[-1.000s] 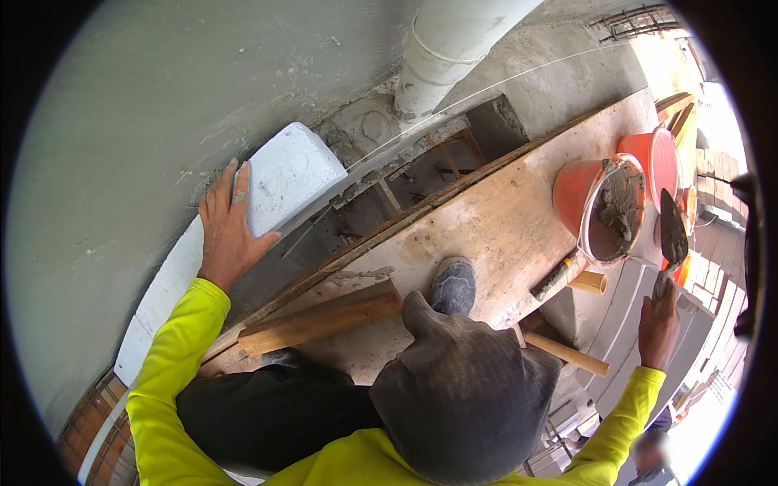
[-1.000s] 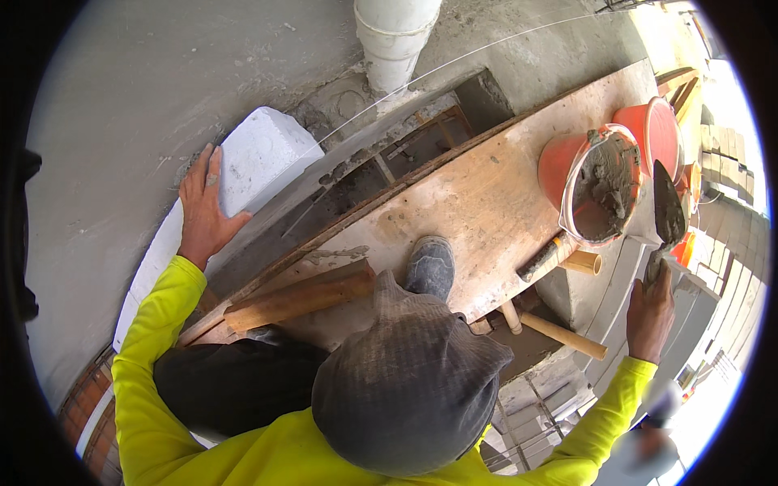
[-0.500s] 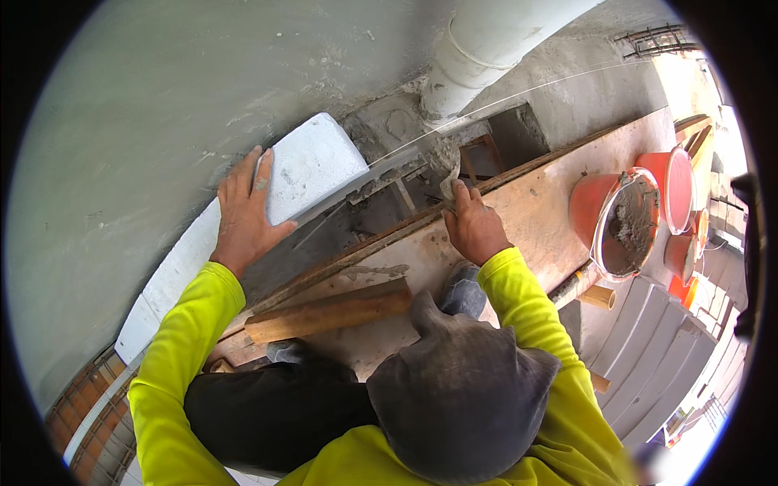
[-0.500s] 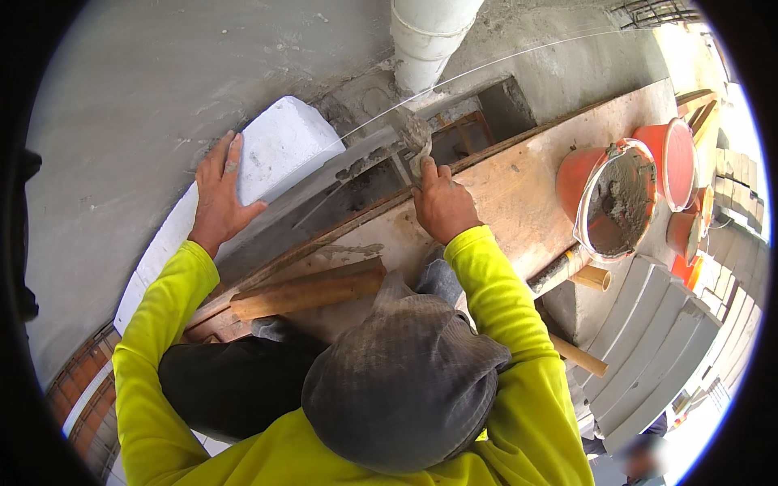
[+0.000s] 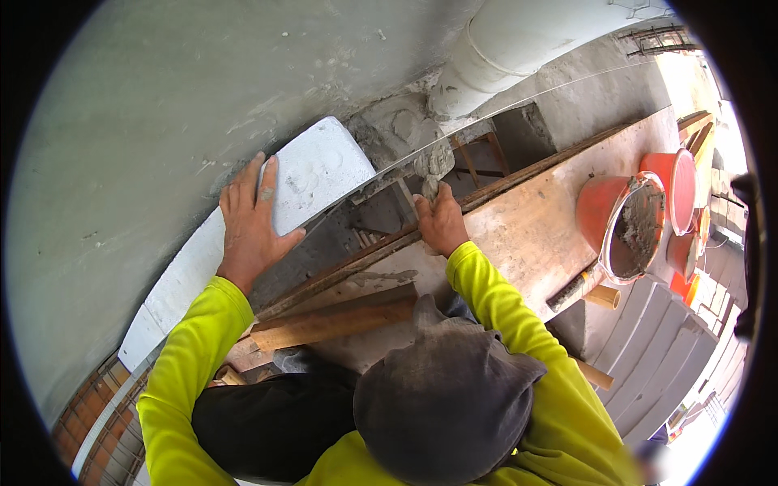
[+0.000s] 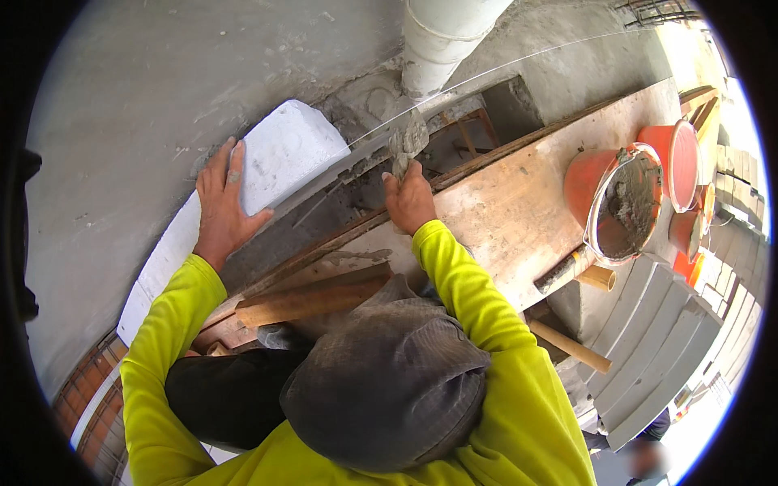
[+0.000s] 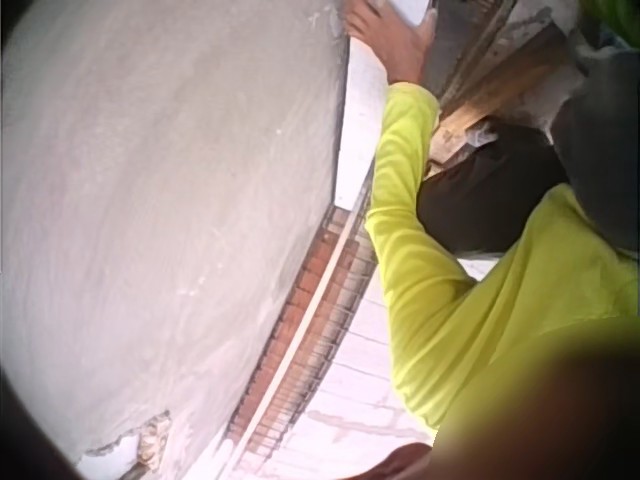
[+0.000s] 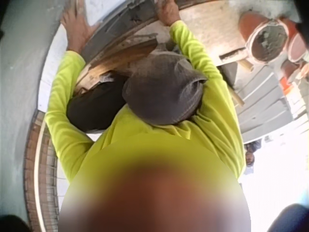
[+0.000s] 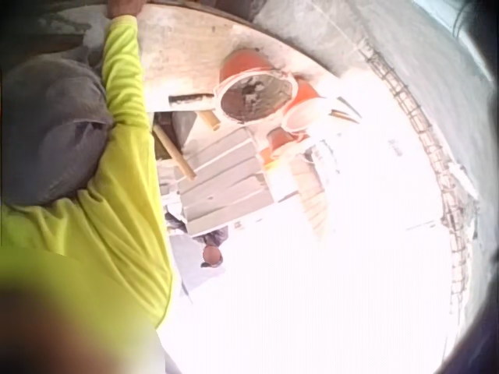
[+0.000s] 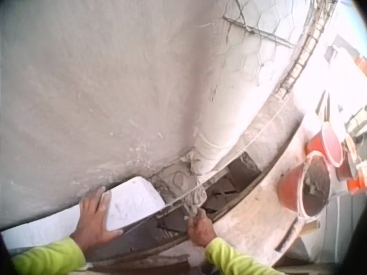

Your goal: The person installs white soffit panels along a wall using a hammer and nails. They repeatedly position panels, tap them into place, apply mortar with a trowel, and adjust alignment with a wooden block.

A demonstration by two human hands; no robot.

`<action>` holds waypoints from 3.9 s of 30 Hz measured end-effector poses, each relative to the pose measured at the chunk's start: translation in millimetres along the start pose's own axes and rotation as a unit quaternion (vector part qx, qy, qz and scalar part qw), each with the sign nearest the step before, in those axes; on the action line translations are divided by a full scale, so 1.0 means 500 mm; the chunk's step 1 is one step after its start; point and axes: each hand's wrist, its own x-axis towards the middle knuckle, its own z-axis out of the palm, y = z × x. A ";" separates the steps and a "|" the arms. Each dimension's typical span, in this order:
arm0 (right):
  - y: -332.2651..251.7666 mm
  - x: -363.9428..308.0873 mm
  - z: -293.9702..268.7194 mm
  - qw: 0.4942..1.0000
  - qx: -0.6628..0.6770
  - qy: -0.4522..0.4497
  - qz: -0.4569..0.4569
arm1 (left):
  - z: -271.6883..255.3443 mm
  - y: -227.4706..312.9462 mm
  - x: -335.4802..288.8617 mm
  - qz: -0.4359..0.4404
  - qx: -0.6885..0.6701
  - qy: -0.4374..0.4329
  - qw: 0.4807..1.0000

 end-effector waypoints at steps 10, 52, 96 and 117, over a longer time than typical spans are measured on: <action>0.011 0.000 0.039 0.994 0.096 0.034 -0.029 | 0.007 -0.007 -0.001 0.000 -0.004 -0.002 1.000; -0.129 -0.358 -0.576 0.969 -0.223 0.110 -0.012 | 0.004 0.006 -0.002 -0.015 0.004 0.017 1.000; -0.090 0.228 -0.108 0.858 -0.291 -0.394 -0.157 | -0.003 0.008 0.012 -0.034 -0.007 -0.058 0.998; -0.058 0.215 -0.062 0.874 -0.222 -0.431 0.026 | -0.007 0.007 0.013 -0.050 -0.030 -0.059 0.997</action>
